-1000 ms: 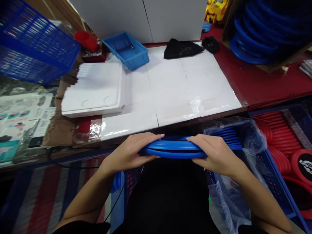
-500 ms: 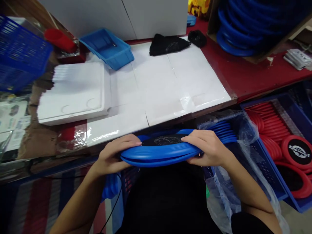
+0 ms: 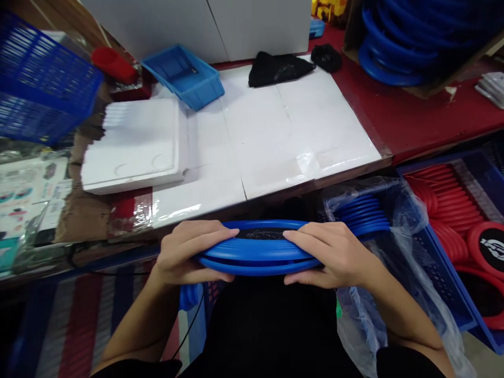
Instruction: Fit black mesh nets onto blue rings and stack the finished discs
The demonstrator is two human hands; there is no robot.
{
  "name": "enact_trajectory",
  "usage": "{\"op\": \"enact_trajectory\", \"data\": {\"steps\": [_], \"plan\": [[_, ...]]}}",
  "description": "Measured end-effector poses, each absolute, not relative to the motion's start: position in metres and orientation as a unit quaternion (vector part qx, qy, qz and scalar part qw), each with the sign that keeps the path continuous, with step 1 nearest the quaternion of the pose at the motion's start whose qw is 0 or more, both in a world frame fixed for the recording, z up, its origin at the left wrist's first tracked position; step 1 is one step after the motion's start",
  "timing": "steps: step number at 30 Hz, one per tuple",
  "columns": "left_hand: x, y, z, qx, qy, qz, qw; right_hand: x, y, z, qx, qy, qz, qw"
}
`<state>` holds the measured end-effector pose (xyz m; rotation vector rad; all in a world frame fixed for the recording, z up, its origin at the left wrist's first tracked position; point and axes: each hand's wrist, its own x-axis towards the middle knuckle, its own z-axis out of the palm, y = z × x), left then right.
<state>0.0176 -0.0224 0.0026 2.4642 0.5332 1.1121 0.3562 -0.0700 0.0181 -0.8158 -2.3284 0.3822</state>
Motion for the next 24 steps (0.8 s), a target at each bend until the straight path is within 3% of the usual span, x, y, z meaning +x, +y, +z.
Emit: {"op": "enact_trajectory", "data": {"steps": [6, 24], "plan": [[0.017, -0.023, 0.008, 0.872, 0.149, 0.36, 0.297, 0.361, -0.074, 0.015, -0.301, -0.887, 0.156, 0.313], [0.016, -0.042, 0.013, 0.855, 0.223, 0.36, 0.297, 0.353, -0.076, 0.012, -0.343, -0.847, 0.229, 0.336]]}}
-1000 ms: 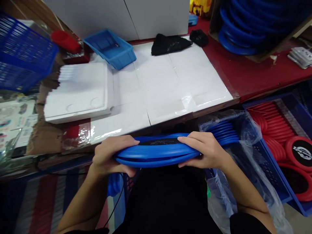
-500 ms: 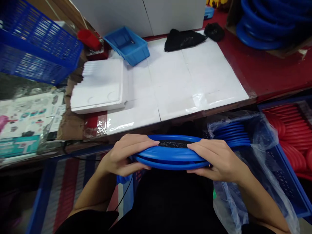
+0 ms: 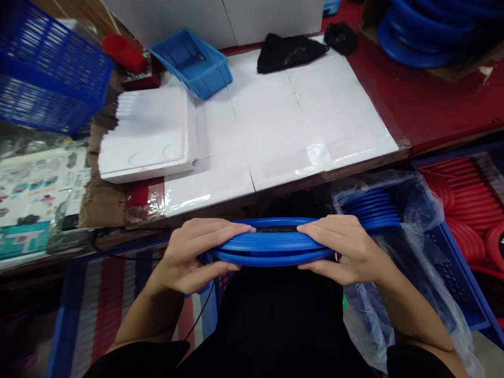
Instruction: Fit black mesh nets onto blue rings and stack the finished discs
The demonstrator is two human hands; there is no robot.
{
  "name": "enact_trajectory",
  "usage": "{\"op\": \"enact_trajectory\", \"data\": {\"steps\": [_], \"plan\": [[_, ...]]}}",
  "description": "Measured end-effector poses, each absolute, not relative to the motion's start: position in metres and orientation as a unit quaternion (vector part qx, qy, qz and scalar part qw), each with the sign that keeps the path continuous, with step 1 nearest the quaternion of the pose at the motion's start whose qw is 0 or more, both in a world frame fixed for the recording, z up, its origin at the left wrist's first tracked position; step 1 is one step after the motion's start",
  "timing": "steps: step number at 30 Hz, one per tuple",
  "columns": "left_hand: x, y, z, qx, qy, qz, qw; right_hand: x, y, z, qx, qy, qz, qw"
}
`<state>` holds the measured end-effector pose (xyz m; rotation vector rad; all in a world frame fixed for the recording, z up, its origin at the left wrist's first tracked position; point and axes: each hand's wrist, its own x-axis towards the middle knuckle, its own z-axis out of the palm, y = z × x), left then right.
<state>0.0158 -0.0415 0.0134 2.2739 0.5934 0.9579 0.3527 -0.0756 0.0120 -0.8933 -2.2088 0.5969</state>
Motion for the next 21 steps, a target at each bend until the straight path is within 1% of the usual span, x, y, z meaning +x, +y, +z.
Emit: {"op": "enact_trajectory", "data": {"steps": [5, 9, 17, 21], "plan": [[0.014, -0.049, -0.004, 0.834, 0.267, 0.355, 0.327, 0.347, -0.077, -0.004, -0.367, -0.807, 0.302, 0.351], [0.011, -0.049, -0.01, 0.831, 0.281, 0.346, 0.334, 0.347, -0.074, -0.012, -0.359, -0.802, 0.325, 0.349], [0.005, -0.04, -0.018, 0.833, 0.247, 0.359, 0.342, 0.352, -0.066, -0.015, -0.336, -0.833, 0.291, 0.329], [-0.017, -0.024, -0.033, 0.805, 0.207, 0.403, 0.383, 0.365, -0.06, -0.021, -0.345, -0.845, 0.279, 0.297]]}}
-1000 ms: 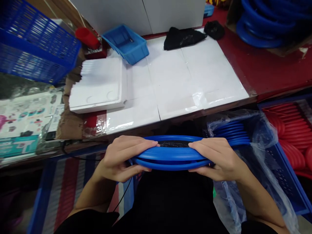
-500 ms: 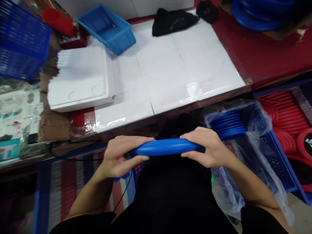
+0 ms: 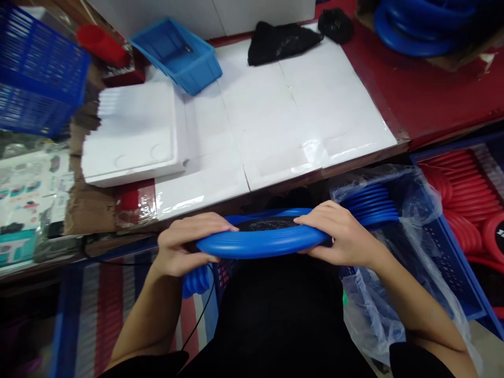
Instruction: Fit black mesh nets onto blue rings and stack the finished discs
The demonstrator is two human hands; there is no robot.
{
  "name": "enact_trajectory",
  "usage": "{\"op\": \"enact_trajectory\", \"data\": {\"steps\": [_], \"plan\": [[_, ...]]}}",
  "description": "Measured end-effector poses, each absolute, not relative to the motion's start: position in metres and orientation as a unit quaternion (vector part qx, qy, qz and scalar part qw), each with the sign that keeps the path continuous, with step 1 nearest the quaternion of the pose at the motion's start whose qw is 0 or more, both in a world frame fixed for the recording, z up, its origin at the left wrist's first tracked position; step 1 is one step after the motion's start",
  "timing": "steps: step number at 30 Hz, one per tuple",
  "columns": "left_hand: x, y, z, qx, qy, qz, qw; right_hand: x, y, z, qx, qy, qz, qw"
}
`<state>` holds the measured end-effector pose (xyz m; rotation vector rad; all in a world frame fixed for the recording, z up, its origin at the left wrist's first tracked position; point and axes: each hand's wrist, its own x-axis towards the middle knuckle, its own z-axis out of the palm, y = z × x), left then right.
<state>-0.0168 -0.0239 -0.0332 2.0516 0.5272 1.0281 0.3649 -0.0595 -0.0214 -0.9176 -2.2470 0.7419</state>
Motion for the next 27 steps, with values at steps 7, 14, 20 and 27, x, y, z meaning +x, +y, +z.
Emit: {"op": "enact_trajectory", "data": {"steps": [7, 14, 20, 27], "plan": [[-0.006, -0.019, -0.021, 0.875, 0.291, 0.232, 0.309, 0.359, -0.055, -0.036, -0.374, -0.839, 0.278, 0.28], [0.053, -0.031, -0.017, 0.931, 0.232, 0.225, 0.169, 0.344, -0.059, -0.029, -0.346, -0.881, 0.216, 0.241], [0.061, -0.036, -0.039, 0.911, 0.276, 0.283, 0.121, 0.334, -0.067, -0.042, -0.403, -0.855, 0.127, 0.3], [0.034, -0.035, -0.037, 0.879, 0.271, 0.304, 0.246, 0.337, -0.06, -0.021, -0.382, -0.867, 0.13, 0.292]]}}
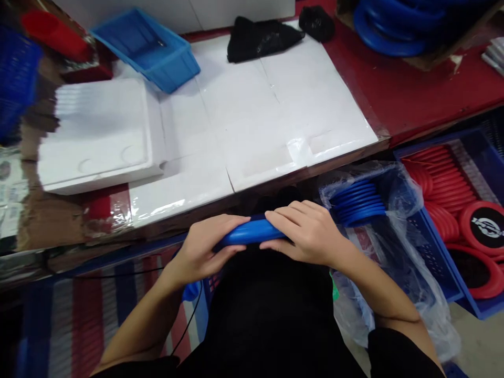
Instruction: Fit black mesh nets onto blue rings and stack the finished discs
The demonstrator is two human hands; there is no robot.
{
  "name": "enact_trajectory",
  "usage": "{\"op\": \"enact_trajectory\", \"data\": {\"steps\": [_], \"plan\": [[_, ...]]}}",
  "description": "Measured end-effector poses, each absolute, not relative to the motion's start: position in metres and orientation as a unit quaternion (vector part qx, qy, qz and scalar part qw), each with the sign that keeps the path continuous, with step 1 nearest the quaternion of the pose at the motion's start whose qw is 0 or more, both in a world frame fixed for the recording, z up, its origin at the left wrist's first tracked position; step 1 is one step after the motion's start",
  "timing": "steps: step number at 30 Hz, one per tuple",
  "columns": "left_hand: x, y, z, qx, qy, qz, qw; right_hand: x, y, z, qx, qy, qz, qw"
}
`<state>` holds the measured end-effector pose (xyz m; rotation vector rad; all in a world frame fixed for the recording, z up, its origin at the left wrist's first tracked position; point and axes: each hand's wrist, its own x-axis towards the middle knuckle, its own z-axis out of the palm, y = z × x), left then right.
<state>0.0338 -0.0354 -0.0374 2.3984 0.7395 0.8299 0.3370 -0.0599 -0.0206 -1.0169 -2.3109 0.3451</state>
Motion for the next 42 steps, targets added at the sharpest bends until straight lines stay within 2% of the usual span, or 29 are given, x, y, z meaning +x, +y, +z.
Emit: {"op": "enact_trajectory", "data": {"steps": [4, 7, 13, 19, 24, 27, 31, 37, 42], "plan": [[-0.01, -0.023, -0.034, 0.826, 0.245, 0.364, 0.354, 0.375, -0.056, -0.009, -0.372, -0.86, 0.199, 0.288], [-0.015, -0.017, -0.03, 0.838, 0.258, 0.301, 0.376, 0.386, -0.056, -0.018, -0.364, -0.855, 0.234, 0.286], [0.048, -0.025, -0.028, 0.92, 0.219, 0.197, 0.259, 0.363, -0.063, -0.039, -0.35, -0.873, 0.203, 0.272], [0.063, -0.041, -0.044, 0.921, 0.266, 0.25, 0.133, 0.356, -0.068, -0.047, -0.373, -0.874, 0.137, 0.279], [0.051, -0.047, -0.062, 0.892, 0.318, 0.299, 0.119, 0.331, -0.068, -0.064, -0.406, -0.842, 0.121, 0.335], [0.043, -0.046, -0.062, 0.879, 0.337, 0.303, 0.147, 0.314, -0.065, -0.065, -0.408, -0.839, 0.118, 0.34], [0.018, -0.04, -0.042, 0.875, 0.305, 0.298, 0.227, 0.316, -0.06, -0.041, -0.38, -0.859, 0.124, 0.319], [-0.043, -0.018, -0.025, 0.794, 0.249, 0.405, 0.379, 0.365, -0.059, -0.015, -0.37, -0.82, 0.244, 0.362], [-0.021, -0.014, -0.013, 0.857, 0.286, 0.203, 0.378, 0.361, -0.061, -0.03, -0.37, -0.835, 0.234, 0.332]]}}
